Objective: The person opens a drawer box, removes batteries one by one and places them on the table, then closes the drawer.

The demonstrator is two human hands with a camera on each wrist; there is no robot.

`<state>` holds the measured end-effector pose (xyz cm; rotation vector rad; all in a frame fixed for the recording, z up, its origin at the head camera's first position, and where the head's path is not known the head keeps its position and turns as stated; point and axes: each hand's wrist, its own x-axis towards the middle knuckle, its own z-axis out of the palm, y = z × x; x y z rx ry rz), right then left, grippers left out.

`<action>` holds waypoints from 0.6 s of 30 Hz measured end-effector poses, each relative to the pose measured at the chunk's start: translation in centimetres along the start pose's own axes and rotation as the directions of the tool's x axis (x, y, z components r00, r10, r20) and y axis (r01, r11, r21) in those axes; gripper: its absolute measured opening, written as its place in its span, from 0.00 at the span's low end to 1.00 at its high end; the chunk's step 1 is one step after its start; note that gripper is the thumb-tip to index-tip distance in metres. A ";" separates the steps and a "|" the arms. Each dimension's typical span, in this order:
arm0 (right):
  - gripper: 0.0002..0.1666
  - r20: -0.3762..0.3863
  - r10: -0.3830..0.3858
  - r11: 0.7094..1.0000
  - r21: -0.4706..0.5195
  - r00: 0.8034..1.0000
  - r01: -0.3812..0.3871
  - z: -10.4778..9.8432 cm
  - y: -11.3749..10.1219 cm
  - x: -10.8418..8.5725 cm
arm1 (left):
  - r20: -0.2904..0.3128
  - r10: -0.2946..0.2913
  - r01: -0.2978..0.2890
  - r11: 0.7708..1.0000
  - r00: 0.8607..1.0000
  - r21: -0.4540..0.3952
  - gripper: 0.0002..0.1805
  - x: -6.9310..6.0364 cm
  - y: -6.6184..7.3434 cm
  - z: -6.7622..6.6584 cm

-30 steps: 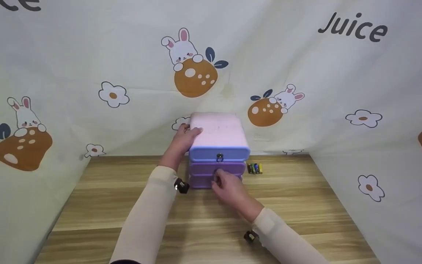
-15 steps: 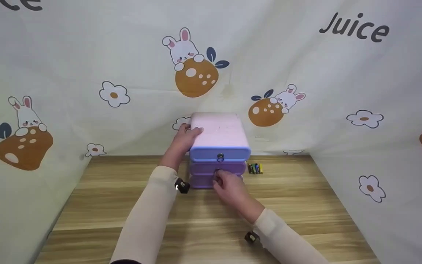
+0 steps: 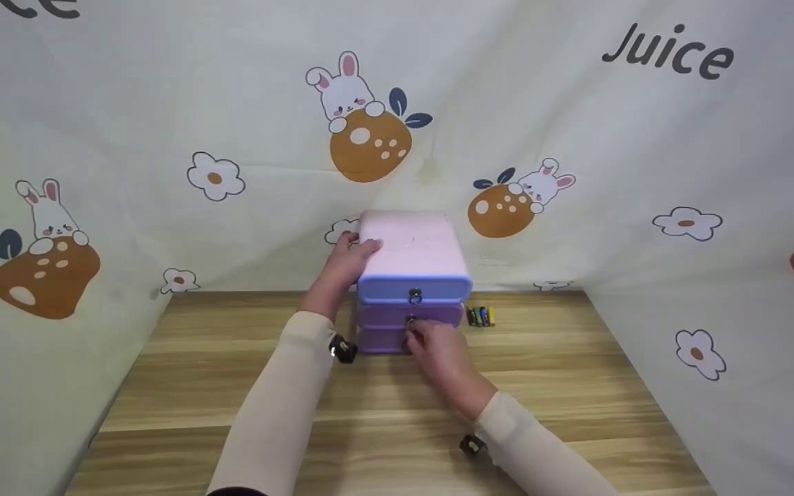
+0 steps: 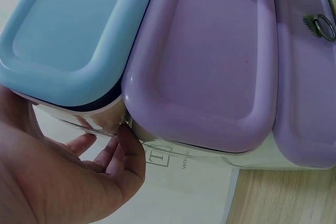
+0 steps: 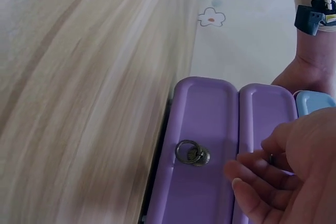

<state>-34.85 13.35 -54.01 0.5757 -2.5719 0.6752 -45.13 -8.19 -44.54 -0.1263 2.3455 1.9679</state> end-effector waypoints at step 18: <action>0.08 -0.084 -0.117 0.988 -0.110 0.990 0.108 0.7 0.4 0.0 | 0.006 -0.012 0.012 1.000 1.000 0.012 0.47 0.0 -0.1 0.0</action>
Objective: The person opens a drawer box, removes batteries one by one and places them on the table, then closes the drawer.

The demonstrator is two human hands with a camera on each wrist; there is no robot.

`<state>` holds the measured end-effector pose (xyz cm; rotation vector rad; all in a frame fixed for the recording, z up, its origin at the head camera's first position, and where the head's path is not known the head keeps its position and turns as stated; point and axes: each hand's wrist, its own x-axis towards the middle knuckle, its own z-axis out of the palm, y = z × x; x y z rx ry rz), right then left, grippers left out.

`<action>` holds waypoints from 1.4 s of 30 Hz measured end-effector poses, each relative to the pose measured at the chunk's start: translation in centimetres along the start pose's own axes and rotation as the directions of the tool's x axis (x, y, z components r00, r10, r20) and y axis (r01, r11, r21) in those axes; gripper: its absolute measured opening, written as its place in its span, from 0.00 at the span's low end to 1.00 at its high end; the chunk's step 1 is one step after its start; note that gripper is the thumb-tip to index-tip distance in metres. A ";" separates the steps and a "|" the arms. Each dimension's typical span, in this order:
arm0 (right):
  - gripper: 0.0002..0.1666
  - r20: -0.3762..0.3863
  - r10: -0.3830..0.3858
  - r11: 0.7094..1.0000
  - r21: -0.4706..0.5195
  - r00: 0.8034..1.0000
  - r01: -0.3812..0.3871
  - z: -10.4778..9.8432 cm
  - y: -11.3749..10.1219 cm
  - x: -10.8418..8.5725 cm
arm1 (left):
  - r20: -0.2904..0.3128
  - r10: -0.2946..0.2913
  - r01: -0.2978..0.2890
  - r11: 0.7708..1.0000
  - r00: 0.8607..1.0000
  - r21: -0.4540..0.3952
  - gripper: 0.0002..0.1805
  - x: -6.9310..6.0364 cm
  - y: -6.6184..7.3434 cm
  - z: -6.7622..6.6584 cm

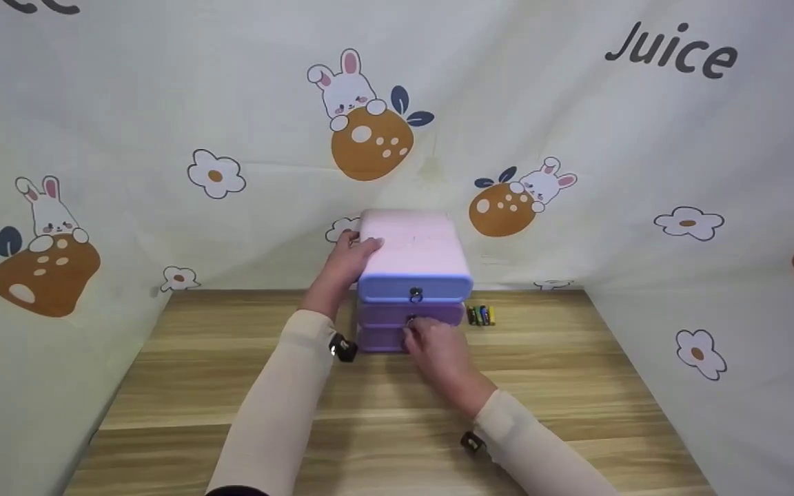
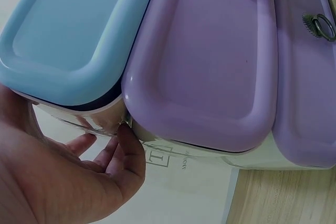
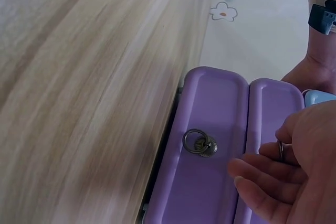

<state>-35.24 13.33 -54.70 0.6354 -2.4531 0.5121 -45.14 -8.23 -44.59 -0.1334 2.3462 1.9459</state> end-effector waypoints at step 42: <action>0.40 0.498 0.101 0.993 0.003 0.861 -0.118 0.5 0.1 -4.2 | 0.011 0.006 -0.005 1.000 1.000 -0.011 0.47 0.3 0.0 -0.1</action>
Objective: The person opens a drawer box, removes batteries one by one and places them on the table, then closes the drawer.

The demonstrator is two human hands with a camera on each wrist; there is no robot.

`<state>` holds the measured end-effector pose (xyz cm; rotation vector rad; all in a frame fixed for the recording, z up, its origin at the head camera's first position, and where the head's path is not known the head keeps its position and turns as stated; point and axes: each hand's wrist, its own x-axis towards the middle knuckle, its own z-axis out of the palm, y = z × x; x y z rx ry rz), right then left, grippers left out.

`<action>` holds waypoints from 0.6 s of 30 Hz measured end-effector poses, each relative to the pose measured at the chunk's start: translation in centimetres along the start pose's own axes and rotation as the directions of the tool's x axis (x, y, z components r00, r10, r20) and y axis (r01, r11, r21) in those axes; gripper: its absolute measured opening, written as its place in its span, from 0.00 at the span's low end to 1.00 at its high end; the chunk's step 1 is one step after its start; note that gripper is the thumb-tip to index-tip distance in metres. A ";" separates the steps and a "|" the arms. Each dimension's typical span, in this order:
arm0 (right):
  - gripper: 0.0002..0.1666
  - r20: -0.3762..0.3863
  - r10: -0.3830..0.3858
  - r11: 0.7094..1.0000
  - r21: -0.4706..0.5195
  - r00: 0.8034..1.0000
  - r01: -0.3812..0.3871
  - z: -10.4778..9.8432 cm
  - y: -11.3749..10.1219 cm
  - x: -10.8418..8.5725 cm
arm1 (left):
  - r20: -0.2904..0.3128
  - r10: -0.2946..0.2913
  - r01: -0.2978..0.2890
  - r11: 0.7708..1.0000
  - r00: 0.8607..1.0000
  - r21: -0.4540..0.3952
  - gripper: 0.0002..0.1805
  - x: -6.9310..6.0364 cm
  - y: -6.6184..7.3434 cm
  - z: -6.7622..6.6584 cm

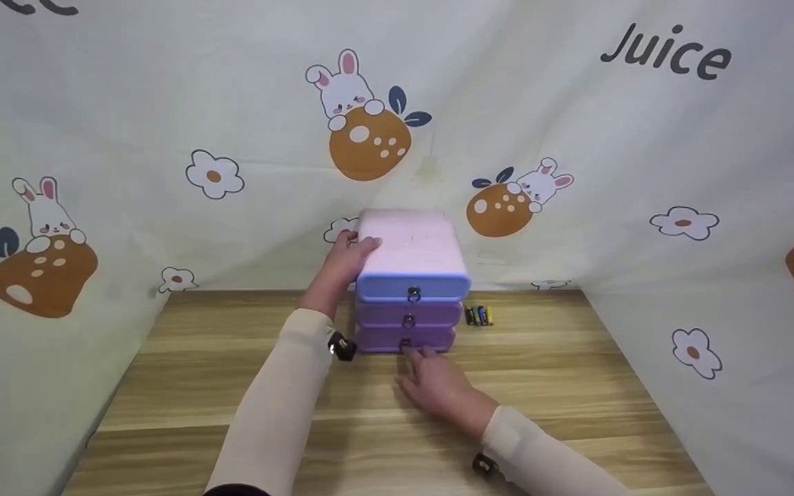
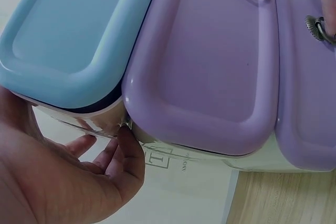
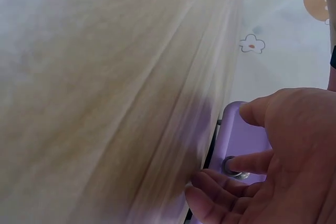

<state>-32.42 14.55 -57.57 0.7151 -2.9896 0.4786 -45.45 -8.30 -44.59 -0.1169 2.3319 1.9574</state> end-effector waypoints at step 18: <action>0.17 -0.155 -0.007 0.998 0.055 0.988 0.016 0.9 0.3 1.4 | -0.010 -0.010 0.010 1.000 1.000 0.023 0.46 -0.2 0.3 0.0</action>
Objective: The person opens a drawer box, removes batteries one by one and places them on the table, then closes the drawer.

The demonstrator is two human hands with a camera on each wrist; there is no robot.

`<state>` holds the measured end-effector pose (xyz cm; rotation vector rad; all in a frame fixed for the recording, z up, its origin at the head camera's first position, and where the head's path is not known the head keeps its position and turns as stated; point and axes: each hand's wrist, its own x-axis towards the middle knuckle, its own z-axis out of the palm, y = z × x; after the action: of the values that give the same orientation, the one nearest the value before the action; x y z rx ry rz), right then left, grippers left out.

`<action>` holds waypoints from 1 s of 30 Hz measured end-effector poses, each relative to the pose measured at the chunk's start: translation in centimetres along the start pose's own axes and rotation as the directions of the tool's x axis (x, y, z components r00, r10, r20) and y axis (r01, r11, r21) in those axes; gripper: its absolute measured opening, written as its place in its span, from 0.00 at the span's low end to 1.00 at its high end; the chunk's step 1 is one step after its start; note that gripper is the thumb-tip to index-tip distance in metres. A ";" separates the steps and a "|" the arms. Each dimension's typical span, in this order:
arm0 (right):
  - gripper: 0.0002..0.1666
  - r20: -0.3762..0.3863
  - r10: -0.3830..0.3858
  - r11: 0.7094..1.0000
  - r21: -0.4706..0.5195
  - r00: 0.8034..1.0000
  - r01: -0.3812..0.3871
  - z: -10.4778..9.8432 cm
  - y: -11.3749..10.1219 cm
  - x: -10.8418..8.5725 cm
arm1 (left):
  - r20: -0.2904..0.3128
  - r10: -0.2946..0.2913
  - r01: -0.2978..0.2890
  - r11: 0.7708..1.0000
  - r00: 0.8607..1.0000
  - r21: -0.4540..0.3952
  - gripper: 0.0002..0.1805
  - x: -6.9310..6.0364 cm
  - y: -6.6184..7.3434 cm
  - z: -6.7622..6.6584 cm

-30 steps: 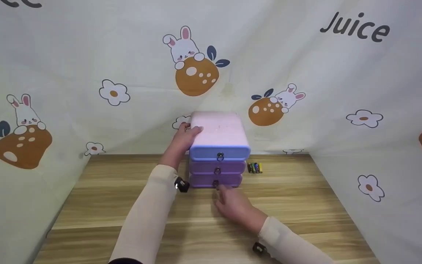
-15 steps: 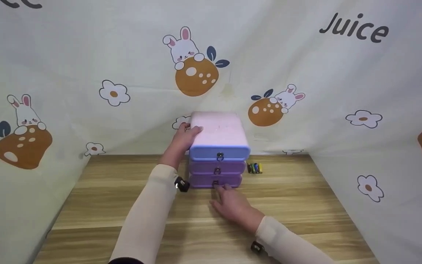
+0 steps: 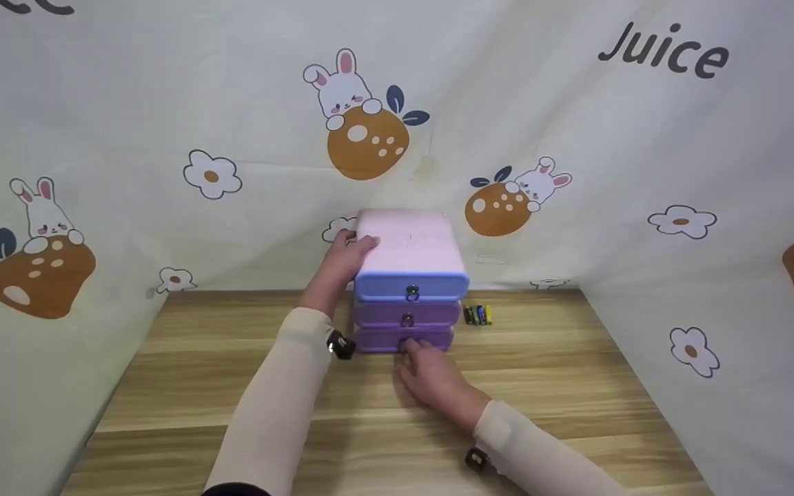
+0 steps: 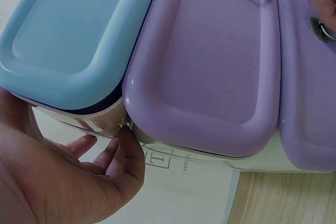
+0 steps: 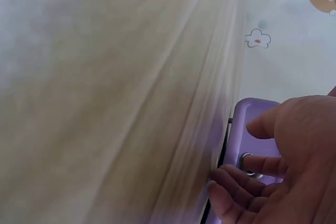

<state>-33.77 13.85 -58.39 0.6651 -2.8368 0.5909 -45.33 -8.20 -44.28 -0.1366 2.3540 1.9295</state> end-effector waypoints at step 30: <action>0.10 -0.082 -0.027 0.999 -0.037 0.996 0.024 -0.4 -0.2 2.1 | -0.003 0.016 -0.016 1.000 1.000 -0.011 0.46 0.3 -0.3 -0.1</action>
<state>-35.50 13.08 -57.50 0.6534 -2.7517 0.5490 -45.56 -8.36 -44.58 -0.1217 2.3544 1.9511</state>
